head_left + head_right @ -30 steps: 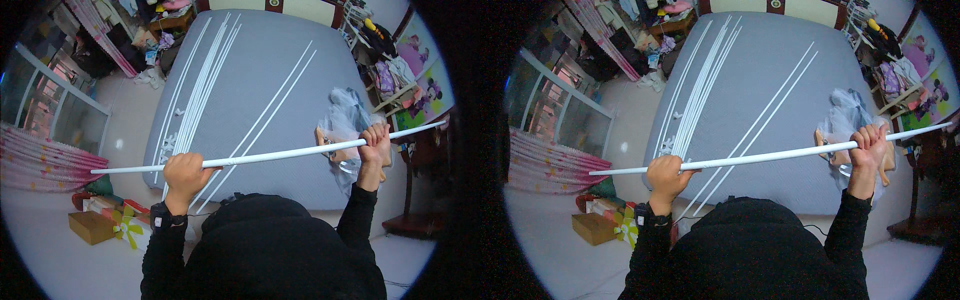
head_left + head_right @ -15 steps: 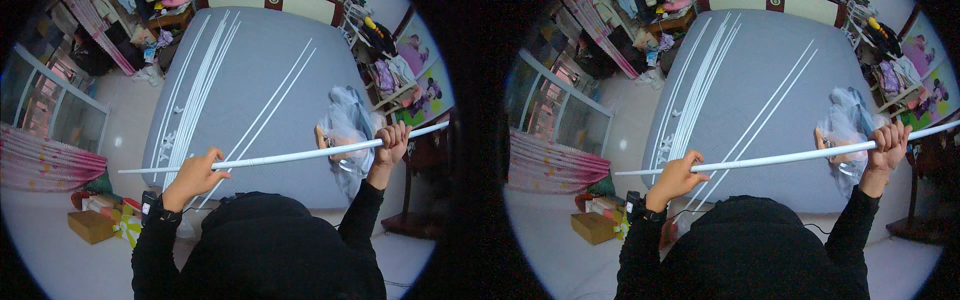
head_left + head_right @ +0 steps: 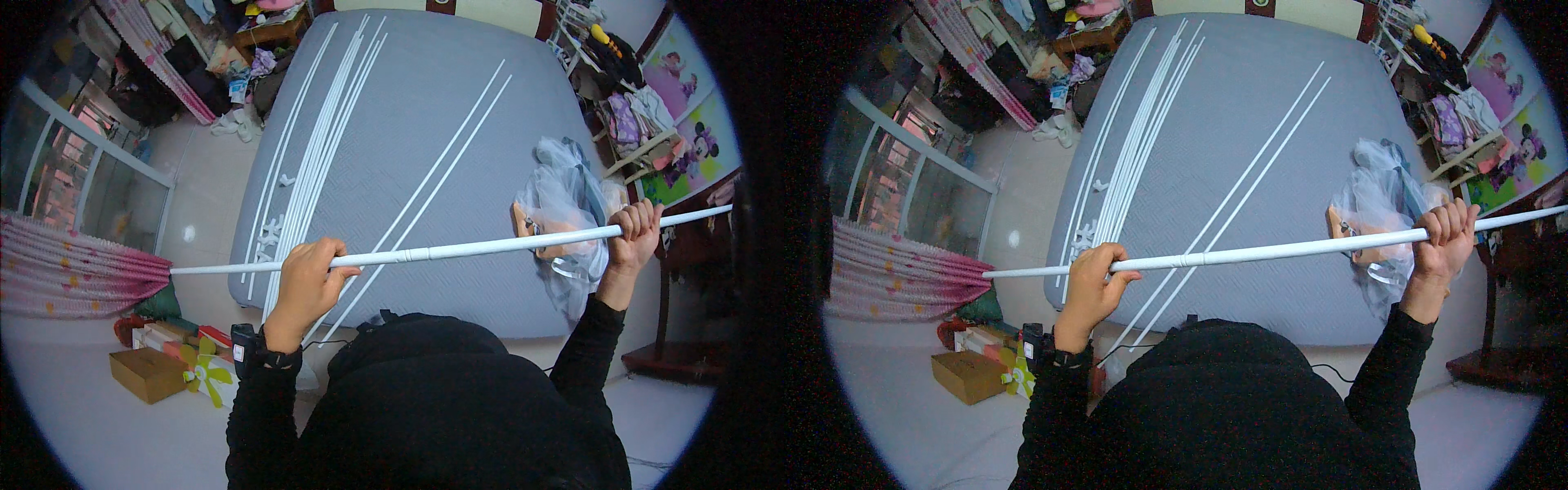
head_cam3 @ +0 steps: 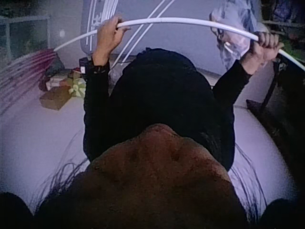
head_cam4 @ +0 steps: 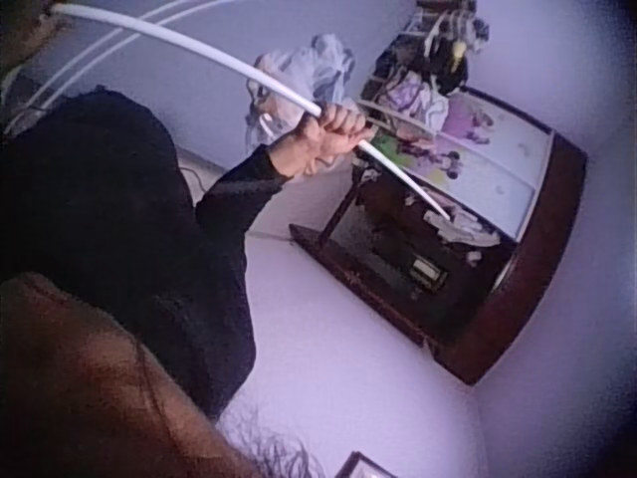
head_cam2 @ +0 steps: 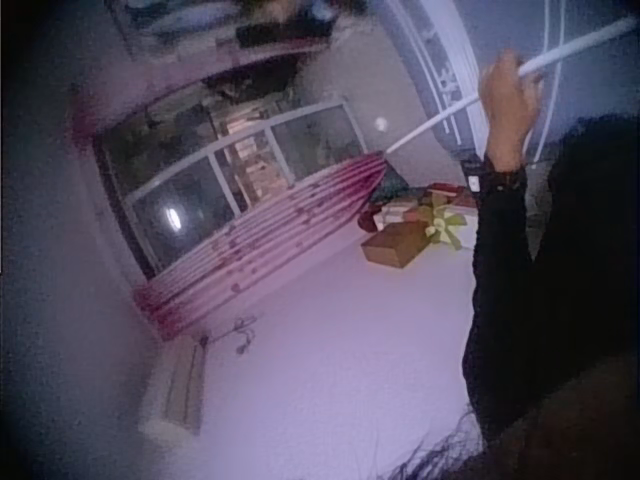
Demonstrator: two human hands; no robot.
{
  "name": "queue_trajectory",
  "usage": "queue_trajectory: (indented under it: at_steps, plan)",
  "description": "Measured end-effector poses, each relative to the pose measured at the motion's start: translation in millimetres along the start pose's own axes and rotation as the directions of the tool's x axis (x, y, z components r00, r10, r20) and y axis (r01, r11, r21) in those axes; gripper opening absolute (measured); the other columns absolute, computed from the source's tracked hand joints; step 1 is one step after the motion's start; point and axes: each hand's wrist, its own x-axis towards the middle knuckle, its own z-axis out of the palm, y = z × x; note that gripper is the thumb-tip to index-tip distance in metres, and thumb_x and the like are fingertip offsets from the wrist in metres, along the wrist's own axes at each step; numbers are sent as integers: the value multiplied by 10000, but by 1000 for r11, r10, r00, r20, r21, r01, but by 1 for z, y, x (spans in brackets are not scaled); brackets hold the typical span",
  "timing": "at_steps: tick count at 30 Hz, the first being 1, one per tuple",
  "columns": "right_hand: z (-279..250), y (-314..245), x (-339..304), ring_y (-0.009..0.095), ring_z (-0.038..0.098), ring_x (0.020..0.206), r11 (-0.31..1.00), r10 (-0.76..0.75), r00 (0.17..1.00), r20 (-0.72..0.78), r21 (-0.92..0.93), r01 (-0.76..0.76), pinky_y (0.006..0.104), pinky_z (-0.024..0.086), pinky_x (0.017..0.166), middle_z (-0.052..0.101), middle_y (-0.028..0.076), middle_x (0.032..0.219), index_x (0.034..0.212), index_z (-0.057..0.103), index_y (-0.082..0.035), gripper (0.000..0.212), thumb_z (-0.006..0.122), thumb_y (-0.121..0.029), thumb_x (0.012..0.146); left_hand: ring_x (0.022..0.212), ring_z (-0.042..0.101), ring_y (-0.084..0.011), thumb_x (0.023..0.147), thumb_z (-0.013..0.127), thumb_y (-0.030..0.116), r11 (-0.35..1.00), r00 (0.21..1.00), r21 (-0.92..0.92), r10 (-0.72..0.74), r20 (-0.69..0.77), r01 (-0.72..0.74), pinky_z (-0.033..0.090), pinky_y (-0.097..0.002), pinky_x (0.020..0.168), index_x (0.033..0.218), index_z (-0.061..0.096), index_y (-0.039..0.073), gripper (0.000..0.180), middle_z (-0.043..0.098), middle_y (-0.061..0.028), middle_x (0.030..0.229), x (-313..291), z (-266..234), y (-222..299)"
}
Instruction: The person repeatedly picks up two white plastic poles, aligns their ends, and pushes them together to form longer poles. After joining each pair, the person places the assembled pole on the bed. The process is repeated several times with different pairs of poles.
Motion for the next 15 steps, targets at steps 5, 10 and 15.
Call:
queue_trajectory:
  at_steps: [5, 10, 15]
  plan:
    - [0, -1, -2, 69, 174, 398, 1000, -21, 1000, -19, -3, 21, 230, 183, 386, 215, -47, 496, 619, 318, -141, 435, 391, -343, 998, 660, 543, -303, 823, 637, 254, 988, 991, 98, 127, -42, -123, 390, -389, 608, 818, 564, 47, 219, 575, -106, 707, 3, 1, -4]
    - [-1, -5, -3, 69, 173, 395, 999, 9, 1000, 2, 35, -9, 232, 182, 385, 214, -47, 494, 619, 317, -143, 437, 387, -347, 999, 661, 545, -309, 870, 567, 259, 994, 995, 51, 95, -18, -94, 396, -402, 609, 822, 571, 37, 227, 572, -106, 699, -1, 0, 0]
    - [-3, -4, -1, 70, 170, 393, 1000, -2, 1000, -23, 1, 2, 234, 182, 385, 211, -46, 492, 616, 316, -144, 440, 385, -350, 999, 675, 543, -304, 855, 600, 250, 992, 996, 99, 74, 53, -79, 399, -405, 604, 806, 558, 40, 220, 548, -105, 693, 0, -1, 1]
